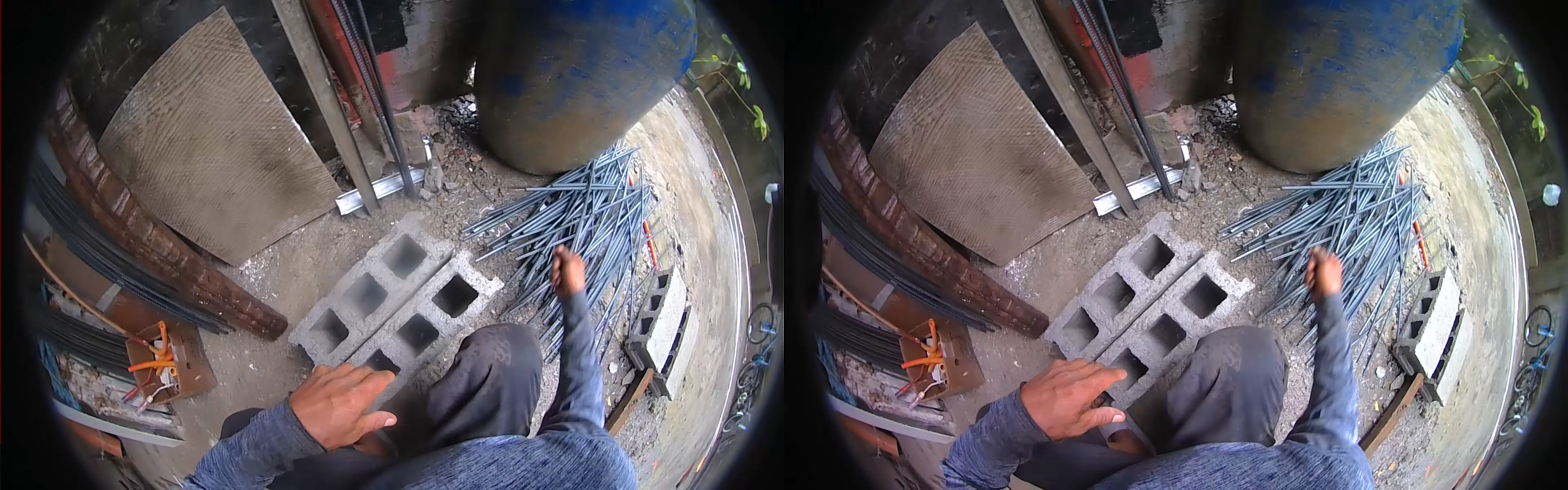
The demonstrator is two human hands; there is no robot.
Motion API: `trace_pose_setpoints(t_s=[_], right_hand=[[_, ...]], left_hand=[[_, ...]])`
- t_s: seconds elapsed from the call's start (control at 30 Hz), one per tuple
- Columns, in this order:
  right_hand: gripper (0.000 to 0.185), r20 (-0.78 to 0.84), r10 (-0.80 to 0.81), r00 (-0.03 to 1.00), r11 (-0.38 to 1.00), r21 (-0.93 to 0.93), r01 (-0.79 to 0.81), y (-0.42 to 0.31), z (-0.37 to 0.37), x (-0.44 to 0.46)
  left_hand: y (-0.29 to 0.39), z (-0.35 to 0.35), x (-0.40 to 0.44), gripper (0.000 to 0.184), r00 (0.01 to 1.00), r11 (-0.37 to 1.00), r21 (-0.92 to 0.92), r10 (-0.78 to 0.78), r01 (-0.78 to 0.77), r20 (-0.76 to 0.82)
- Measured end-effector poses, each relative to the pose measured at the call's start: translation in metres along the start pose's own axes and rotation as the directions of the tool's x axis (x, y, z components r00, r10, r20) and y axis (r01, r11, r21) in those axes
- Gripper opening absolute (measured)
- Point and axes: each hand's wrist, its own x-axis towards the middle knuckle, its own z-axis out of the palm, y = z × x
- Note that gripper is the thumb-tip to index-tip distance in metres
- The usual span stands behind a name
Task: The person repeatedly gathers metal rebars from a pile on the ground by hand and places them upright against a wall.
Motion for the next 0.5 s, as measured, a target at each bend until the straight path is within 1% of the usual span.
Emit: trace_pose_setpoints(t_s=[0.03, 0.1, 0.13, 0.17, 0.2, 0.23, 0.3, 0.33, 0.37, 0.4, 0.43, 0.5], right_hand=[[0.024, 0.123, 0.067, 0.990, 0.975, 0.202, -0.091, 0.006, 0.016, -0.036], [0.023, 0.096, 0.167, 0.981, 0.863, 0.468, -0.193, 0.010, 0.042, -0.058], [0.026, 0.109, 0.024, 0.994, 0.860, 0.504, -0.076, 0.006, 0.041, -0.048], [0.032, 0.100, 0.013, 0.995, 0.818, 0.571, -0.068, -0.002, 0.040, -0.026], [0.034, 0.120, 0.062, 0.991, 0.769, 0.627, -0.124, -0.001, 0.028, 0.001], [0.036, 0.154, 0.084, 0.984, 0.712, 0.682, -0.167, -0.007, 0.015, 0.046], [0.038, 0.187, 0.048, 0.981, 0.756, 0.636, -0.158, 0.013, -0.029, 0.129], [0.040, 0.122, 0.057, 0.991, 0.694, 0.709, -0.127, -0.031, -0.012, 0.148], [0.042, 0.034, 0.135, 0.990, 0.619, 0.778, -0.111, -0.043, -0.012, 0.142], [0.042, 0.077, 0.061, 0.995, 0.556, 0.825, -0.098, -0.042, -0.002, 0.136], [0.043, 0.116, -0.013, 0.993, 0.489, 0.867, -0.095, -0.047, 0.014, 0.131], [0.042, -0.126, -0.113, 0.986, 0.538, 0.826, 0.167, -0.070, 0.064, 0.082]], left_hand=[[-0.001, 0.000, 0.001, 0.062, 1.000, 1.000, 0.005, 0.010, -0.010, 0.008], [-0.005, 0.004, 0.003, 0.061, 0.999, 0.999, 0.025, 0.029, -0.029, 0.018], [-0.007, 0.009, 0.003, 0.061, 0.998, 0.998, 0.041, 0.053, -0.054, 0.016], [-0.010, 0.014, 0.003, 0.061, 0.997, 0.995, 0.062, 0.078, -0.079, 0.009], [-0.013, 0.015, 0.003, 0.061, 0.994, 0.989, 0.098, 0.109, -0.108, -0.010], [-0.016, 0.015, 0.001, 0.061, 0.994, 0.989, 0.104, 0.106, -0.107, 0.014], [-0.020, 0.024, -0.007, 0.062, 0.995, 0.988, 0.124, 0.091, -0.094, 0.034], [-0.020, 0.022, -0.016, 0.062, 0.998, 0.978, 0.201, 0.062, -0.060, -0.006], [-0.017, 0.024, -0.020, 0.063, 1.000, 0.969, 0.247, 0.029, -0.031, 0.011], [-0.009, 0.019, -0.023, 0.062, 1.000, 0.955, 0.296, -0.012, 0.004, 0.023], [-0.012, 0.025, -0.022, 0.061, 1.000, 0.977, 0.212, 0.006, 0.000, -0.027], [-0.022, 0.038, -0.019, 0.060, 0.993, 0.998, 0.055, 0.036, -0.030, -0.113]])
